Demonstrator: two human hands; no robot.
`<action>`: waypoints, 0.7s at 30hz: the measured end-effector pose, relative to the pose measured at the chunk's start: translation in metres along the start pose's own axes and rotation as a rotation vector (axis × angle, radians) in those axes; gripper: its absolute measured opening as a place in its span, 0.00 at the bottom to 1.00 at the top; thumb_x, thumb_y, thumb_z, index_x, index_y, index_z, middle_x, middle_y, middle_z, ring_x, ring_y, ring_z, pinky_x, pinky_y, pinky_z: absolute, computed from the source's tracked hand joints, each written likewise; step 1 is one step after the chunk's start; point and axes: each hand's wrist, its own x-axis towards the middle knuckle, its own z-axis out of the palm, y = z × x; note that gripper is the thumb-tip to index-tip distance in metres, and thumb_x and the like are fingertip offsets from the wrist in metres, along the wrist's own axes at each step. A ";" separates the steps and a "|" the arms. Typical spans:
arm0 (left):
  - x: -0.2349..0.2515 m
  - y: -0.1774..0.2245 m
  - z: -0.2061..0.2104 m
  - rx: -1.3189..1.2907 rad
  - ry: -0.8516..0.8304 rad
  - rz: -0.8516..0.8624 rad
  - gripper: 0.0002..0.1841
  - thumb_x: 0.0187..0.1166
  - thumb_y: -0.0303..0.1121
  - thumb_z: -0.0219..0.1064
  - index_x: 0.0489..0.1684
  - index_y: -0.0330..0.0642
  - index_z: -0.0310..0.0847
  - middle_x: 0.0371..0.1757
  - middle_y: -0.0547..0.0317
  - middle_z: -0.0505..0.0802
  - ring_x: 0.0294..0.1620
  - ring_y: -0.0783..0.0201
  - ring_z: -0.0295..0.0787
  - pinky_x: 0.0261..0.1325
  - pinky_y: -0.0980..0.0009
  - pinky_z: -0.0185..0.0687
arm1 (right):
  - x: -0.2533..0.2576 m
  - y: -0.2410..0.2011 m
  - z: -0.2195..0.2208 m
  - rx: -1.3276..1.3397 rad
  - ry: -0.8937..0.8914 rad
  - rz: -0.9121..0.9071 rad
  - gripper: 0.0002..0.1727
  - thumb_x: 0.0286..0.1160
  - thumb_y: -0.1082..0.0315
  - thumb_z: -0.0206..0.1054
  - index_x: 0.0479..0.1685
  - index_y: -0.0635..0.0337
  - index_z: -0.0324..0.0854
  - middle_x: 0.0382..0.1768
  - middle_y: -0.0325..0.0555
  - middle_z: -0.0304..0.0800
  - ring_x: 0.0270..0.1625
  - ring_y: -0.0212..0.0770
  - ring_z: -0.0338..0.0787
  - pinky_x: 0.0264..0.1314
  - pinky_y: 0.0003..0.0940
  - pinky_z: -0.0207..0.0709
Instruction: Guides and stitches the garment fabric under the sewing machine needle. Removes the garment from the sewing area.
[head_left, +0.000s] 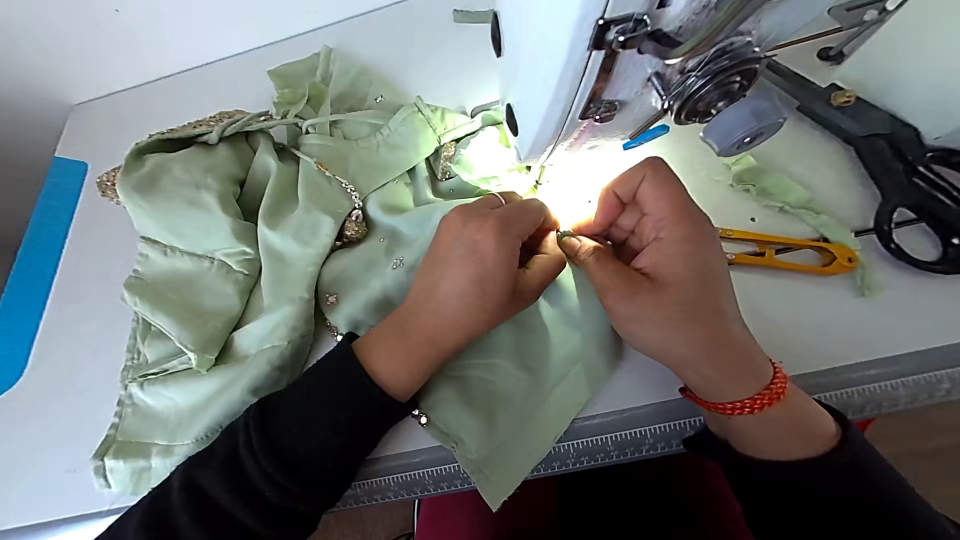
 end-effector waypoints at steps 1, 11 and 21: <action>0.000 0.000 0.000 0.008 0.003 0.007 0.06 0.69 0.29 0.67 0.29 0.41 0.91 0.24 0.59 0.90 0.28 0.74 0.85 0.31 0.81 0.75 | 0.000 0.000 0.000 -0.006 -0.001 -0.003 0.11 0.72 0.76 0.66 0.43 0.53 0.69 0.32 0.33 0.84 0.31 0.20 0.83 0.31 0.14 0.76; 0.002 0.003 0.005 0.056 0.034 0.006 0.05 0.65 0.31 0.72 0.24 0.41 0.88 0.23 0.59 0.89 0.26 0.73 0.85 0.28 0.79 0.73 | -0.003 -0.003 0.000 -0.069 -0.006 -0.051 0.10 0.71 0.78 0.63 0.43 0.54 0.70 0.33 0.33 0.84 0.30 0.20 0.82 0.29 0.13 0.73; 0.004 0.003 0.011 0.076 0.025 0.045 0.04 0.63 0.30 0.72 0.24 0.41 0.86 0.22 0.58 0.85 0.25 0.66 0.82 0.27 0.73 0.69 | -0.008 -0.006 -0.005 -0.117 -0.050 -0.072 0.11 0.71 0.81 0.63 0.43 0.56 0.68 0.30 0.37 0.81 0.27 0.24 0.80 0.24 0.15 0.70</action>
